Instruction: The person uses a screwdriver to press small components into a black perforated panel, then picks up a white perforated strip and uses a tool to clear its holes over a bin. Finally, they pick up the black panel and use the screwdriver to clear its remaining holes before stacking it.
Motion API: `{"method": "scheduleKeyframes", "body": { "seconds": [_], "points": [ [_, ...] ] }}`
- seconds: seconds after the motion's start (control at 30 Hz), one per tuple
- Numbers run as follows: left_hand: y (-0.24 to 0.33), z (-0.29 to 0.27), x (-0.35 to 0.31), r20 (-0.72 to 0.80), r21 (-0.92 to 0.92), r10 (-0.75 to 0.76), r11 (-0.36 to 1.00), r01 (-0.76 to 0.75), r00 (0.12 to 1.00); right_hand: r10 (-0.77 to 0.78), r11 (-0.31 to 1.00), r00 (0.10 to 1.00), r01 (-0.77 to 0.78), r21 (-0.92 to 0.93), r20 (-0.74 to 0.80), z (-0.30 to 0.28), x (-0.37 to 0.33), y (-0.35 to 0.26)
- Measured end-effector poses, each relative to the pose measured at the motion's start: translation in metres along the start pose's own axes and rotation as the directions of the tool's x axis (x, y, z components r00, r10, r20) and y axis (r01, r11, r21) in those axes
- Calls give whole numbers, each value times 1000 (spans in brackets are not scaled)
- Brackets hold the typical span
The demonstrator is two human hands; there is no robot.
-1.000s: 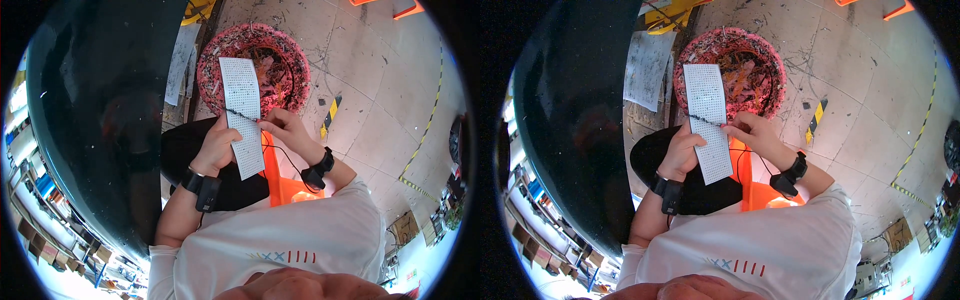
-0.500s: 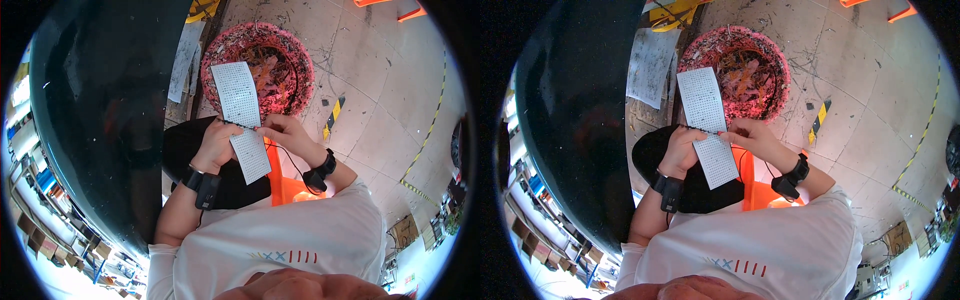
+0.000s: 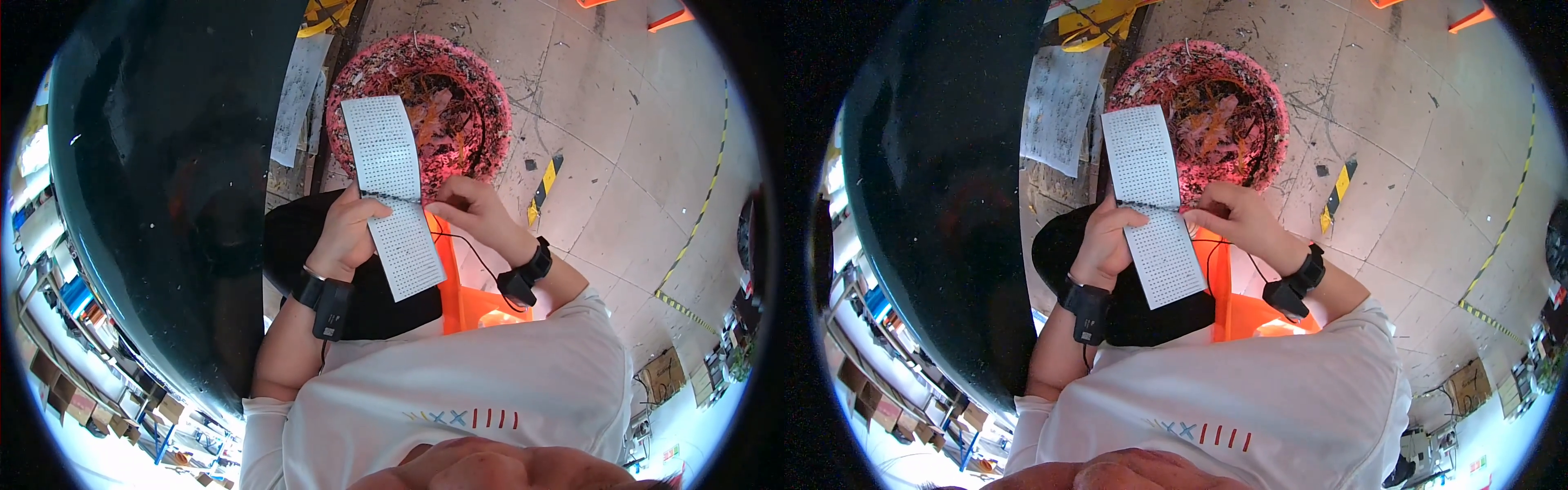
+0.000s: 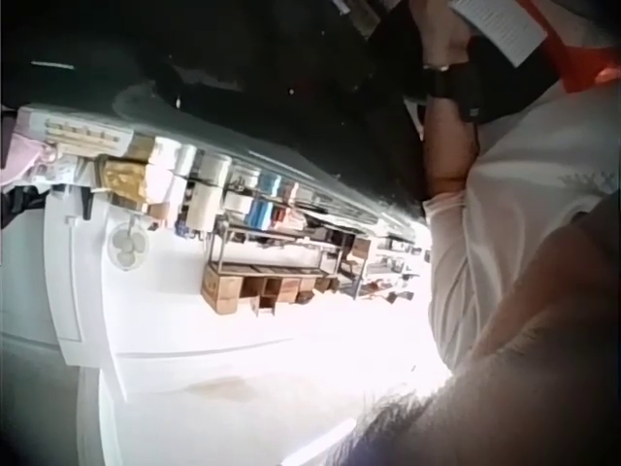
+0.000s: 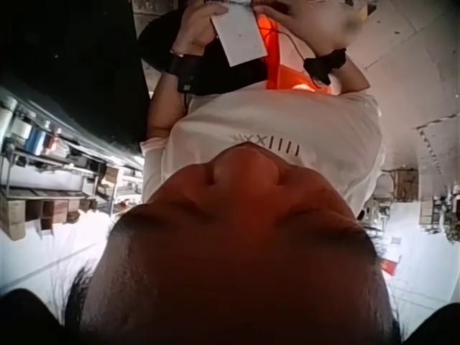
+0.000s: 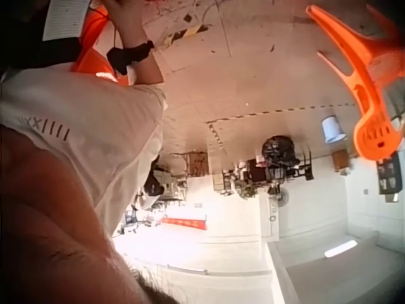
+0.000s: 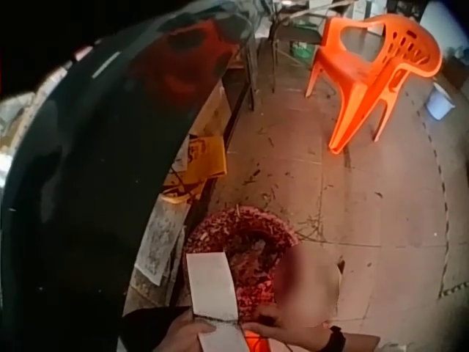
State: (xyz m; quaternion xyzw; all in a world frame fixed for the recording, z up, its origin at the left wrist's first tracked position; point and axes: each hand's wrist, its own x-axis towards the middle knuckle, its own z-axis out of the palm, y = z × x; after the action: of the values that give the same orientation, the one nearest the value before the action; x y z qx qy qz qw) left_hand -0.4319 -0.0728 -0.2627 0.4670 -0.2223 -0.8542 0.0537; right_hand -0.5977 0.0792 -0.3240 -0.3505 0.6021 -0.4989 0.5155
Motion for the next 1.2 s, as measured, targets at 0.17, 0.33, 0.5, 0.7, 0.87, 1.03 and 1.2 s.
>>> {"method": "scheduleKeyframes", "body": {
  "seconds": [0.17,0.33,0.5,0.7,0.87,1.03,1.2],
  "points": [
    [6,-4,3,0,-20,13,1000,-13,1000,157,987,956,-156,26,-246,-15,5,19],
    [10,2,1,-61,21,31,999,-29,998,75,996,995,-79,-50,-68,-20,5,13],
    [10,0,0,-44,15,65,998,-65,997,79,997,990,-82,-15,-118,-12,-1,9],
    [11,3,2,-41,-19,96,995,-97,995,184,983,951,-171,74,-250,-18,2,10],
    [3,1,1,19,5,56,998,-56,998,44,999,996,-46,-23,-76,-5,6,-9],
    [6,3,-1,72,7,39,999,-40,997,-3,997,996,-5,-81,-91,-5,9,-14],
    [6,11,-2,85,22,13,1000,-15,996,38,998,972,-28,50,-232,-9,20,3]
  ]
}}
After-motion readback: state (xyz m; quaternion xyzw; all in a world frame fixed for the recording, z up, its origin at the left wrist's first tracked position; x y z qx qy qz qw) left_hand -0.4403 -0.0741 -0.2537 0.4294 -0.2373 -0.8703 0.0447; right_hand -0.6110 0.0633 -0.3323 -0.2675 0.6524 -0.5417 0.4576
